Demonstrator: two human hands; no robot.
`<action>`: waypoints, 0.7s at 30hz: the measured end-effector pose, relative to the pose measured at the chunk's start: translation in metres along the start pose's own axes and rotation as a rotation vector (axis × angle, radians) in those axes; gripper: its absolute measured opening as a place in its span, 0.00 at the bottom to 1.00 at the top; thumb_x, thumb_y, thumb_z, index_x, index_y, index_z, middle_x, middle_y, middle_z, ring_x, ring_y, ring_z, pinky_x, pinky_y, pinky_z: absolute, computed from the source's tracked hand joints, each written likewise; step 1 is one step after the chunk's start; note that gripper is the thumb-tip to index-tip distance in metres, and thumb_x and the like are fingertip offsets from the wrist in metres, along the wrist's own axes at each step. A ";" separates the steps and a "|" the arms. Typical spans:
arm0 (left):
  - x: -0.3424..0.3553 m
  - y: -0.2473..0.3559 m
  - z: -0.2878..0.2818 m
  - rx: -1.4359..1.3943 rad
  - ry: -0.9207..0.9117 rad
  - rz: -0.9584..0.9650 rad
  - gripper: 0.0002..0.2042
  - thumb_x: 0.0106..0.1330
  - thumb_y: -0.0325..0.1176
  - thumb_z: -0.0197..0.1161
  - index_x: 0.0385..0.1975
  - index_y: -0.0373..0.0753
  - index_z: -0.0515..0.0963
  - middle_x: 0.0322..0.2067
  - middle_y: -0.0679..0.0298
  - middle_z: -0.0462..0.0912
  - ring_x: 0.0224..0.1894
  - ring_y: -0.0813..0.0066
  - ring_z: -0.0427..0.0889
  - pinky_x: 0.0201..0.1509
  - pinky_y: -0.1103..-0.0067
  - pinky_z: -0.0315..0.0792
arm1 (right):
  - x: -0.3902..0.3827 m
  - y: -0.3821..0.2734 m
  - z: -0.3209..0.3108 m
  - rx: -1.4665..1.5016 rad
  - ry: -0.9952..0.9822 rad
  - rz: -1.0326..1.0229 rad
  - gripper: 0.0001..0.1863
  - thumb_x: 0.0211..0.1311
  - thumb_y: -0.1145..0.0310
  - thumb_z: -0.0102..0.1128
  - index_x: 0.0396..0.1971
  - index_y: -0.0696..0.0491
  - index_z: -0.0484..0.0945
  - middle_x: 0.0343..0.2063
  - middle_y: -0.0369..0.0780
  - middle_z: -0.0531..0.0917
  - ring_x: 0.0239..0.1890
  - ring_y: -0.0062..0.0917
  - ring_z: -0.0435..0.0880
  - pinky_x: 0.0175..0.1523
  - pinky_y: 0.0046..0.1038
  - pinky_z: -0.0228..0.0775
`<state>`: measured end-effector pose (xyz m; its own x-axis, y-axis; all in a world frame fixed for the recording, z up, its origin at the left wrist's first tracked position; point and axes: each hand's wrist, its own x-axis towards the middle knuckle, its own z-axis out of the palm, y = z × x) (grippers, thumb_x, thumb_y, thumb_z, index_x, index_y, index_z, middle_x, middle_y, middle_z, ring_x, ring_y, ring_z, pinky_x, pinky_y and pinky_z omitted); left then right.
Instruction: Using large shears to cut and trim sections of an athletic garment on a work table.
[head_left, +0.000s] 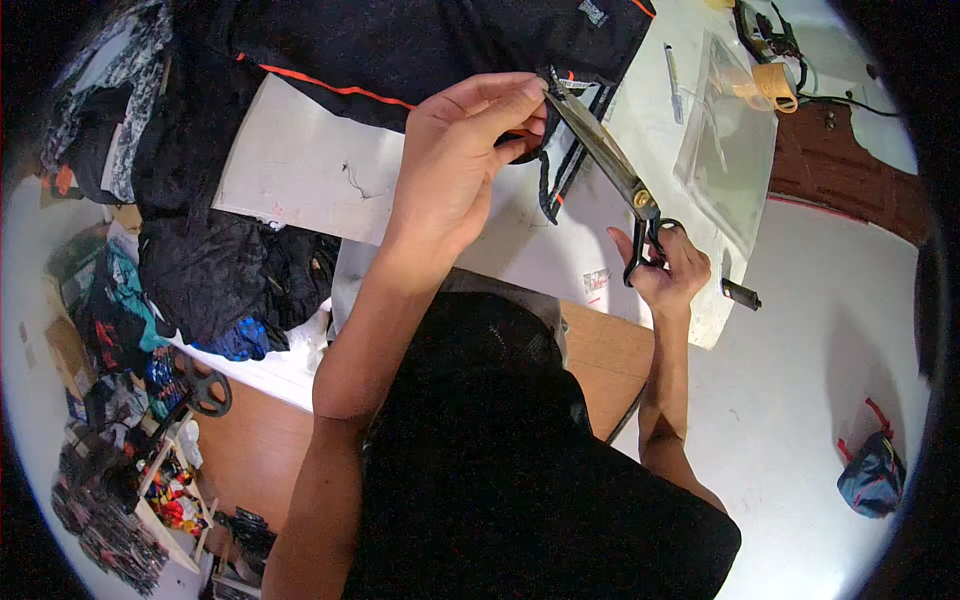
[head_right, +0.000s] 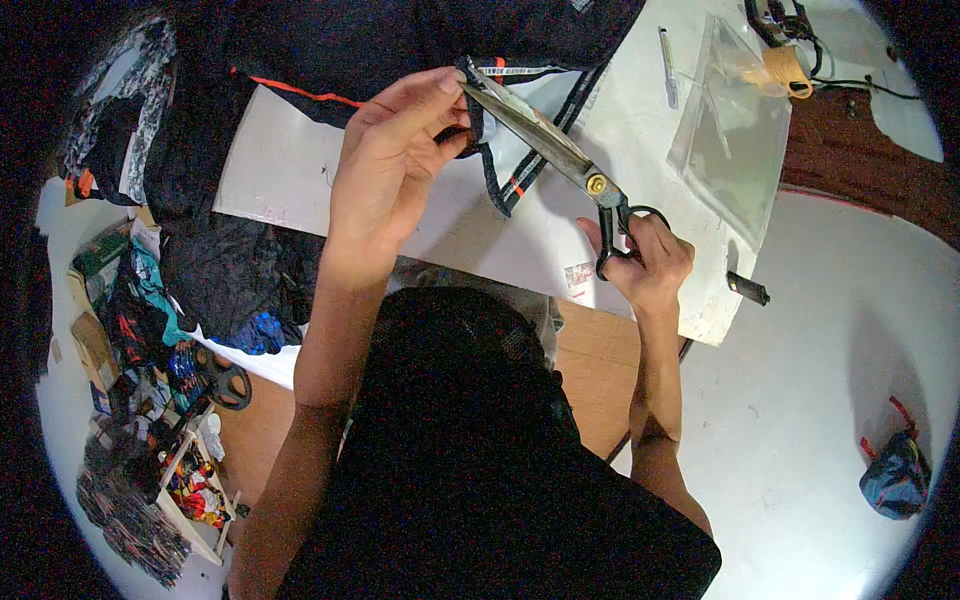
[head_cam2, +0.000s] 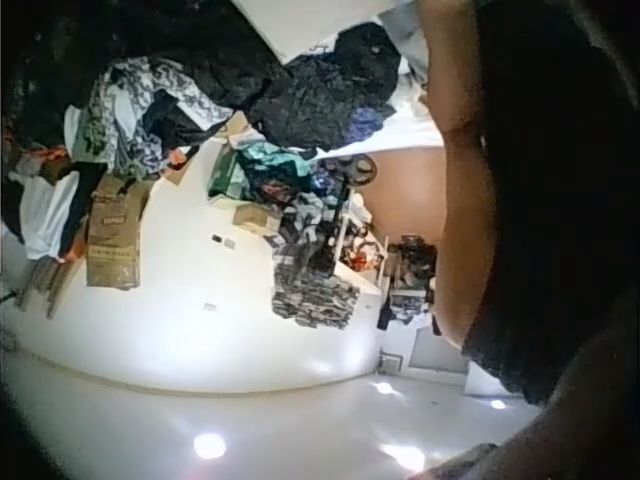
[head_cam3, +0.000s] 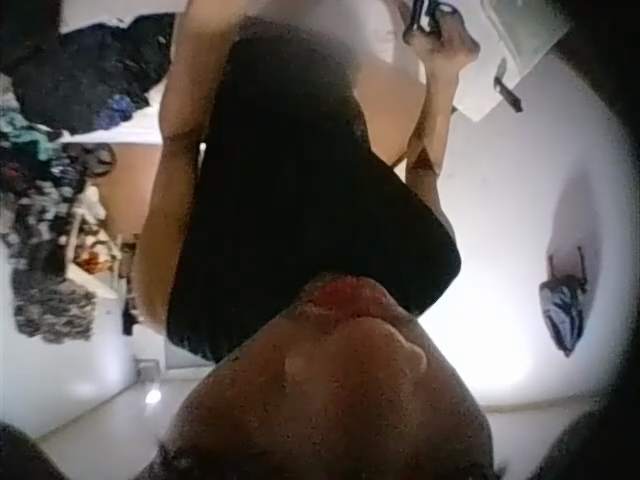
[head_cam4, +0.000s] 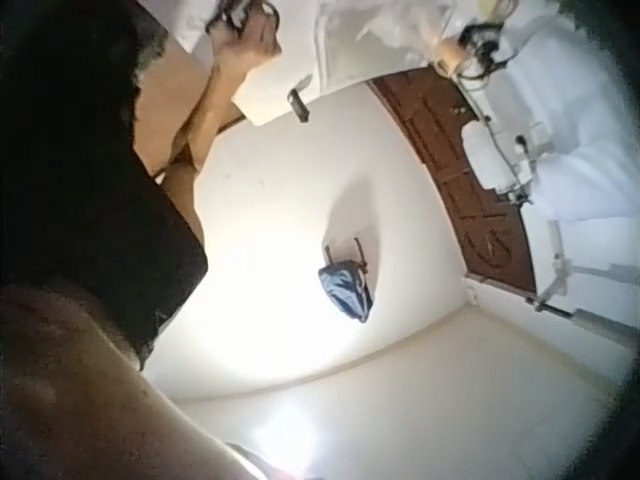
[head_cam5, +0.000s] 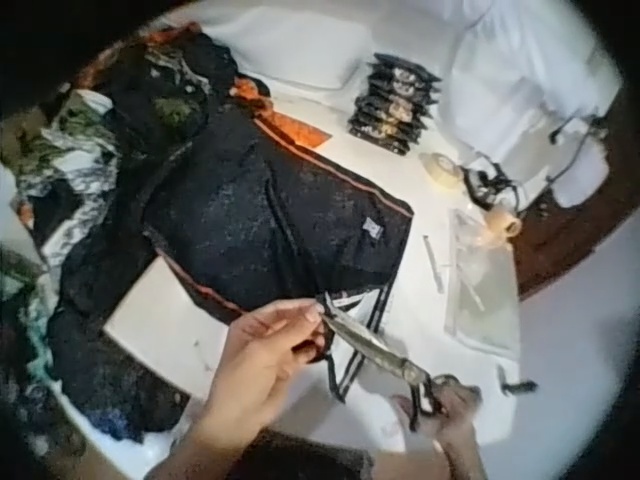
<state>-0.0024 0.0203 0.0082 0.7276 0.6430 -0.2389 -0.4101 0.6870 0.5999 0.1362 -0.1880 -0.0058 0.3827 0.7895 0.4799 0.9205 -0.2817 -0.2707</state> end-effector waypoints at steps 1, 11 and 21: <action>0.000 0.000 0.000 -0.005 -0.001 -0.002 0.06 0.58 0.30 0.63 0.32 0.35 0.80 0.26 0.66 0.78 0.30 0.80 0.74 0.38 0.83 0.68 | 0.001 -0.001 -0.001 -0.011 0.000 -0.003 0.19 0.31 0.66 0.78 0.13 0.53 0.70 0.10 0.33 0.69 0.09 0.17 0.65 0.14 0.17 0.56; -0.002 0.001 -0.002 -0.009 -0.003 -0.010 0.06 0.58 0.31 0.63 0.32 0.37 0.80 0.26 0.67 0.78 0.29 0.81 0.73 0.37 0.83 0.67 | -0.004 -0.001 0.003 0.032 0.081 0.041 0.21 0.34 0.73 0.76 0.10 0.54 0.65 0.07 0.32 0.61 0.10 0.15 0.56 0.16 0.16 0.48; -0.003 -0.003 -0.007 0.069 -0.055 0.039 0.06 0.59 0.29 0.60 0.34 0.36 0.78 0.30 0.68 0.79 0.33 0.83 0.73 0.41 0.84 0.66 | -0.007 -0.033 0.031 0.715 0.101 0.628 0.18 0.41 0.69 0.74 0.15 0.55 0.69 0.12 0.28 0.67 0.16 0.09 0.60 0.20 0.14 0.50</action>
<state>-0.0076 0.0190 0.0016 0.7419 0.6478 -0.1732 -0.4010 0.6356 0.6597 0.1004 -0.1673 -0.0263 0.8262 0.5472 0.1341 0.2915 -0.2115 -0.9329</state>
